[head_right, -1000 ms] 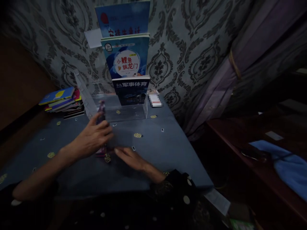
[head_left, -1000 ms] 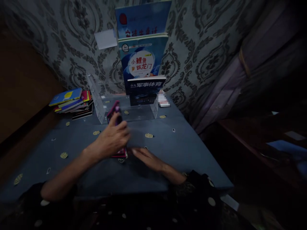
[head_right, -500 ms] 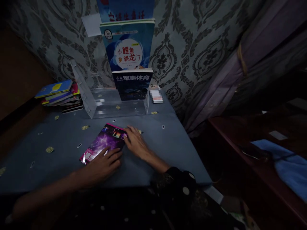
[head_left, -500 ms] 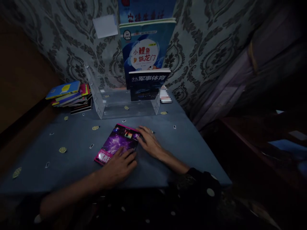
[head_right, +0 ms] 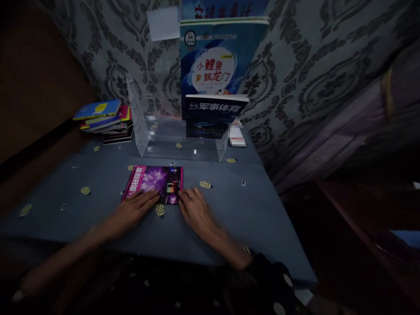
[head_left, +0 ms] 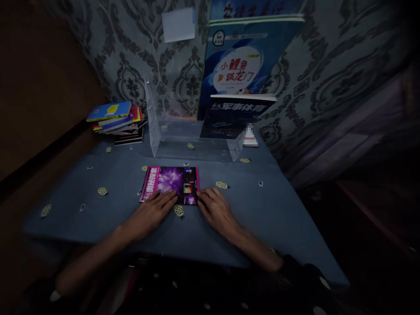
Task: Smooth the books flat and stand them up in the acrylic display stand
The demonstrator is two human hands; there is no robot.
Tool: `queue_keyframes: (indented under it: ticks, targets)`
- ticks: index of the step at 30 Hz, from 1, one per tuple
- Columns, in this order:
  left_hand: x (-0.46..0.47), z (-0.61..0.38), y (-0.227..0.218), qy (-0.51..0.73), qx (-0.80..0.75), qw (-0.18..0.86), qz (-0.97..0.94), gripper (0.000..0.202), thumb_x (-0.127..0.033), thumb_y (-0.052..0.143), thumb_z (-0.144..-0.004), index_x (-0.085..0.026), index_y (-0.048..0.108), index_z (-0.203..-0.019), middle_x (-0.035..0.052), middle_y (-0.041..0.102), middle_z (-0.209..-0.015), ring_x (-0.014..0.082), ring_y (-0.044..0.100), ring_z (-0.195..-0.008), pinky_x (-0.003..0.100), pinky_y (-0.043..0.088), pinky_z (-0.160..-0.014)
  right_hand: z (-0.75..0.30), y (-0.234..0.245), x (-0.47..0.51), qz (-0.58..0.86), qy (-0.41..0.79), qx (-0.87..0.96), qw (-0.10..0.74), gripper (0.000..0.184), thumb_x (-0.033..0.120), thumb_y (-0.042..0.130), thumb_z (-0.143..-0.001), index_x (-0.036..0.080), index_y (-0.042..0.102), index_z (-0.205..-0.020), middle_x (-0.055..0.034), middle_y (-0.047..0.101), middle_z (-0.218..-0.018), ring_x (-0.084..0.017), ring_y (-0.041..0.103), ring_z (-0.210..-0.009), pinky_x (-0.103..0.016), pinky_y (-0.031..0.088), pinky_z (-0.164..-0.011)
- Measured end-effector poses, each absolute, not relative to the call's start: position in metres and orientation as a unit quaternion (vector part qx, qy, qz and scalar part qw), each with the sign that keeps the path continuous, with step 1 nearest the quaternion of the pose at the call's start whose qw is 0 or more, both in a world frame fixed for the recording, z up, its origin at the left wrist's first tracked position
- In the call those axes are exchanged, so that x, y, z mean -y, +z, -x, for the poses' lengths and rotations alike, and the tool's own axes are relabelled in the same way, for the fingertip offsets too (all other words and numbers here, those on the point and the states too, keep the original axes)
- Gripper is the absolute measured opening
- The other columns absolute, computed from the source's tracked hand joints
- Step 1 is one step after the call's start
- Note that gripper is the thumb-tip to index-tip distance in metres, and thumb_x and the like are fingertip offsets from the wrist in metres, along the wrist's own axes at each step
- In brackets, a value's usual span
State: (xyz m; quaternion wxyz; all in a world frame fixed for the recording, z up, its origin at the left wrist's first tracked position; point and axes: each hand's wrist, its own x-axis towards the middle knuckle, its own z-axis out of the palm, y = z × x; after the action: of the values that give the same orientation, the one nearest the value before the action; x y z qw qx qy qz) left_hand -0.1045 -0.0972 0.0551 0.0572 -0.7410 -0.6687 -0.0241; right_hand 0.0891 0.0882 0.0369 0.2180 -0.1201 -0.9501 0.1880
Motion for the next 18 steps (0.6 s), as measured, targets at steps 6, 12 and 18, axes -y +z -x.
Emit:
queue_keyframes:
  ticks: [6,12,18]
  targets:
    - [0.113,0.096,0.047,-0.085,0.741,0.118,0.655,0.045,-0.009,0.040,-0.096,-0.016,0.052,-0.138,0.0126,0.060,-0.140,0.0256,0.057,-0.128,0.047,0.046,-0.108,-0.064,0.048,-0.088,0.077,0.194,0.954,0.215,0.028,0.021,0.046,-0.097,0.017,0.071,-0.110,-0.0145,0.067,-0.111,-0.030,0.060,-0.101,-0.052,0.055,-0.089]
    - [0.138,0.074,0.042,-0.090,0.811,0.187,0.547,0.036,-0.015,0.042,-0.098,-0.013,0.057,-0.130,0.0159,0.066,-0.127,0.0298,0.062,-0.116,0.044,0.053,-0.093,-0.016,0.065,-0.061,-0.091,0.280,0.948,0.117,0.036,0.020,0.042,-0.101,0.018,0.061,-0.132,-0.0122,0.062,-0.137,-0.025,0.053,-0.130,-0.052,0.043,-0.110]
    - [0.142,0.067,0.036,-0.099,0.832,0.170,0.520,0.030,-0.010,0.042,-0.094,-0.015,0.063,-0.114,0.0152,0.069,-0.111,0.0300,0.063,-0.110,0.046,0.051,-0.093,0.029,0.065,-0.038,-0.181,0.311,0.931,0.061,0.039,0.029,0.038,-0.105,0.016,0.056,-0.137,-0.0127,0.059,-0.142,-0.021,0.049,-0.137,-0.049,0.036,-0.117]
